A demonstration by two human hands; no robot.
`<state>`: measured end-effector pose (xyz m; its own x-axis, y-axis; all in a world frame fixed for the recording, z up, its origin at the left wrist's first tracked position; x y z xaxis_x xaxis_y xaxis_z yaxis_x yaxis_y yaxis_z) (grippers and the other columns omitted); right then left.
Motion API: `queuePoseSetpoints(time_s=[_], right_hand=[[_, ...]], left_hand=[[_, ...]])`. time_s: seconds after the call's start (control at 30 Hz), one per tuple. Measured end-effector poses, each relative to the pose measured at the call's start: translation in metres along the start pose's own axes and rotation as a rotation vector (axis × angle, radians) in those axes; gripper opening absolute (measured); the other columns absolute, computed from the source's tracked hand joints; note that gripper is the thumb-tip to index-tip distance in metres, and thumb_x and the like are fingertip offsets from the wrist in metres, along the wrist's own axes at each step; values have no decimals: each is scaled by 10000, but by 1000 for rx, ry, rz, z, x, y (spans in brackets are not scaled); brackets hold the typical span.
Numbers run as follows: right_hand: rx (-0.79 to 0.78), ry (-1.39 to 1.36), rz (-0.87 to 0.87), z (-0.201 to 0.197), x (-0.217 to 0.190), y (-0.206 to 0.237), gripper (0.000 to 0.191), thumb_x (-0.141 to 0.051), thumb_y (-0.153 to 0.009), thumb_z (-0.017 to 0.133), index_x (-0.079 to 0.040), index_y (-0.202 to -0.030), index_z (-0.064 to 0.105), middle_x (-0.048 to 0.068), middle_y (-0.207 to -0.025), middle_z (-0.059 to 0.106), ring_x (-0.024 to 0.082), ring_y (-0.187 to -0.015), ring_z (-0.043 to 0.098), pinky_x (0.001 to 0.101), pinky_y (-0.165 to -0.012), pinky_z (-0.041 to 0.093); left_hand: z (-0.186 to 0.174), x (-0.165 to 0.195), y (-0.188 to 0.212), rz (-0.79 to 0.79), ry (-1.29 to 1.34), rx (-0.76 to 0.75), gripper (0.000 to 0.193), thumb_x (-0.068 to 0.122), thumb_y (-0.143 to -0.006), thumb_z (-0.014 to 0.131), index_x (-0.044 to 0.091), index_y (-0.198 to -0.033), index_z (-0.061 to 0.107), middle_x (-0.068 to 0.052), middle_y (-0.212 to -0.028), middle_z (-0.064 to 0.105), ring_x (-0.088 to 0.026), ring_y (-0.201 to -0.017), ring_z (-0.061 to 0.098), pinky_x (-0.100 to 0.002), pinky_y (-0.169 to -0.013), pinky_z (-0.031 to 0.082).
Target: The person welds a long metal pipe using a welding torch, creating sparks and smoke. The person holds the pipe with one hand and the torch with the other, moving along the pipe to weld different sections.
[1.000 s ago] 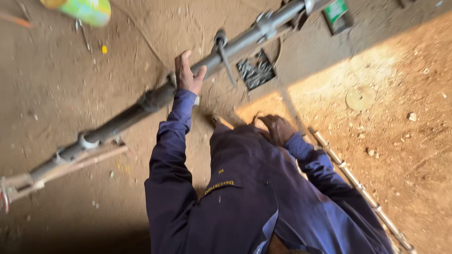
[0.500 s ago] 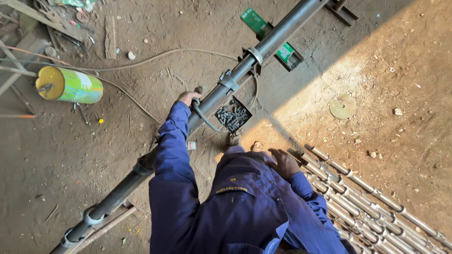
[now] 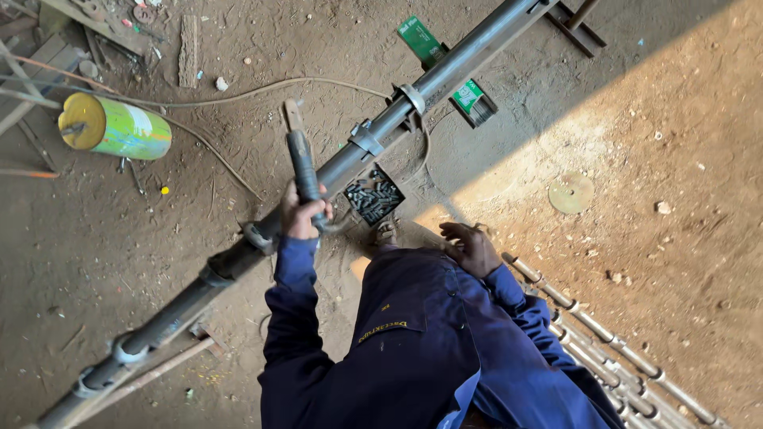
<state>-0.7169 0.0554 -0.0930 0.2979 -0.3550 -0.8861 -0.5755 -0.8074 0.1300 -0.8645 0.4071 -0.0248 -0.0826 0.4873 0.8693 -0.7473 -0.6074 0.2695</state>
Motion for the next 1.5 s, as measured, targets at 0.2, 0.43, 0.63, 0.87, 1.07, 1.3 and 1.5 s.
queuePoseSetpoints(time_s=[0.2,0.43,0.63,0.87,1.07,1.3,1.5], right_hand=[[-246,-642,100,-64,19,-6,434,-208,-994,667,14,-1360,596,112,-1124,739,206,-1047,696,334,-927,566],[-267,-1105,2,-129,6,29,571,-296,-1057,607,25,-1502,448,136,-1367,622,264,-1297,605,434,-1114,509],[131,-1237,147,-180,17,75,649,-289,-974,648,-93,-1528,373,60,-1434,567,250,-1349,517,427,-1103,447],[495,-1323,101,-232,73,105,475,-345,-1036,713,17,-1298,552,127,-1151,659,256,-1087,647,409,-995,541],[865,-929,148,-295,128,130,479,-381,-969,760,-27,-1225,562,96,-1001,643,230,-858,669,398,-765,596],[1113,-821,406,-359,212,153,528,-265,-970,829,-61,-1274,447,91,-985,622,179,-752,624,349,-621,555],[1102,-495,683,-370,274,122,748,-201,-876,859,-53,-1438,388,103,-1056,592,185,-783,613,337,-645,551]], left_hand=[[121,-78,69,70,-199,-180,668,-19,-717,638,20,-1341,401,-118,-955,597,-170,-585,621,-342,-519,559],[277,-155,107,576,-961,-135,809,99,-736,744,14,-1457,389,-222,-1068,630,-363,-890,668,-437,-756,570],[364,-188,118,684,-1151,-355,803,-17,-839,605,2,-1576,288,-281,-1275,591,-433,-1013,664,-456,-799,573],[426,-226,107,432,-1216,-932,822,103,-892,680,-13,-1596,270,-302,-1338,538,-428,-966,666,-463,-815,572],[430,-265,60,488,-907,-993,571,226,-839,814,10,-1310,574,-193,-1293,643,-362,-1138,677,-409,-956,576],[346,-325,-78,124,-998,-480,370,216,-891,803,18,-1161,646,-127,-1004,739,-240,-854,752,-354,-750,611],[311,-340,-153,-337,-710,33,403,216,-913,732,32,-1225,555,-75,-966,680,-154,-672,717,-297,-487,579]])
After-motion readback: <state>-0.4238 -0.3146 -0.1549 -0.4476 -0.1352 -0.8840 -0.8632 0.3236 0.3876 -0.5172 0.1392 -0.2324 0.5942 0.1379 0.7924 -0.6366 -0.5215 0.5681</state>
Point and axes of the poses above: each hand's wrist, its own y-axis away from the middle knuckle, its own z-axis out of the palm, x = y × z, the point moved 3 cm from there along -y, towards the middle knuckle
